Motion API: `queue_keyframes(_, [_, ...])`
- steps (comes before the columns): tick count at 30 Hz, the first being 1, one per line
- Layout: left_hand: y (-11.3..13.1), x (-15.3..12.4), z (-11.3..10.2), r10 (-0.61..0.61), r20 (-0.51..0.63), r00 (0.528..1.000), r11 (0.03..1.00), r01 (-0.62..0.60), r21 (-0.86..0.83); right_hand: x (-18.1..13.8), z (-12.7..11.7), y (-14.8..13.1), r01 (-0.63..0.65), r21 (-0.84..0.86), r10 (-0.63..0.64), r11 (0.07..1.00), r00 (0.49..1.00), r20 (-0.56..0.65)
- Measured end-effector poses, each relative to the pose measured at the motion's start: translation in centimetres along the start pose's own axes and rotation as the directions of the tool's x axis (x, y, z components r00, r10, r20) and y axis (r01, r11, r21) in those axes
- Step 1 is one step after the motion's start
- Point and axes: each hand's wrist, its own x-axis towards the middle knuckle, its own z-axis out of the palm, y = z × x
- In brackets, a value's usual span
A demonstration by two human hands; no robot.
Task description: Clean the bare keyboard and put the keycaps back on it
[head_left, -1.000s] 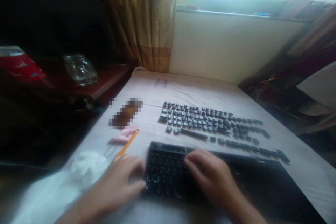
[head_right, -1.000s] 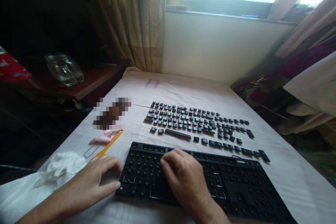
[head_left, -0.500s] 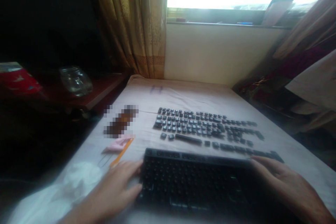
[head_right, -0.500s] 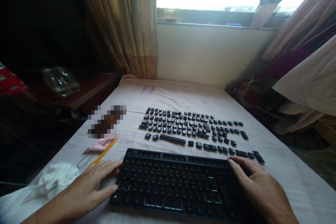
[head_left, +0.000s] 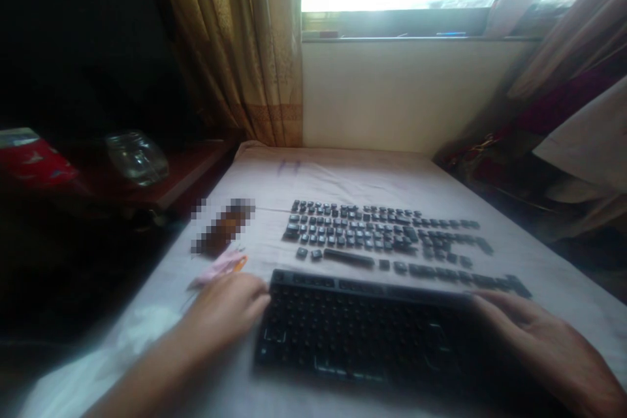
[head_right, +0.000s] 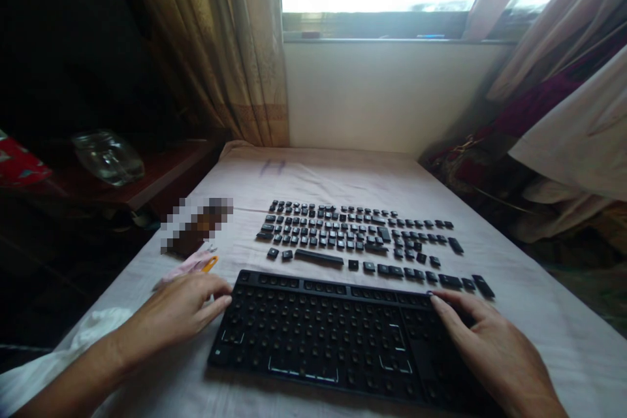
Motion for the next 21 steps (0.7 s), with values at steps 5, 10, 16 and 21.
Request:
queue_keyframes(5, [0.5, 5.2, -1.2, 0.082, -0.113, 0.99, 0.996, -0.083, -0.006, -0.4, 0.2, -0.8, -0.105, 0.028, 0.102, 0.994, 0.99, 0.099])
queue_keyframes(10, [0.7, 9.2, 0.4, 0.173, -0.118, 0.978, 0.984, -0.178, -0.031, -0.3, 1.5, 1.3, -0.071, 0.053, 0.069, 0.996, 0.997, 0.036])
queue_keyframes(16, [-0.2, 10.5, 2.1, 0.199, -0.126, 0.972, 0.976, -0.208, -0.061, -0.2, 1.5, 1.6, -0.056, 0.053, 0.055, 0.997, 0.998, 0.018])
queue_keyframes(21, [-0.5, 10.9, 2.5, 0.196, -0.154, 0.968, 0.972, -0.212, -0.098, -0.2, 1.9, 2.4, -0.019, 0.044, 0.02, 0.999, 1.0, -0.013])
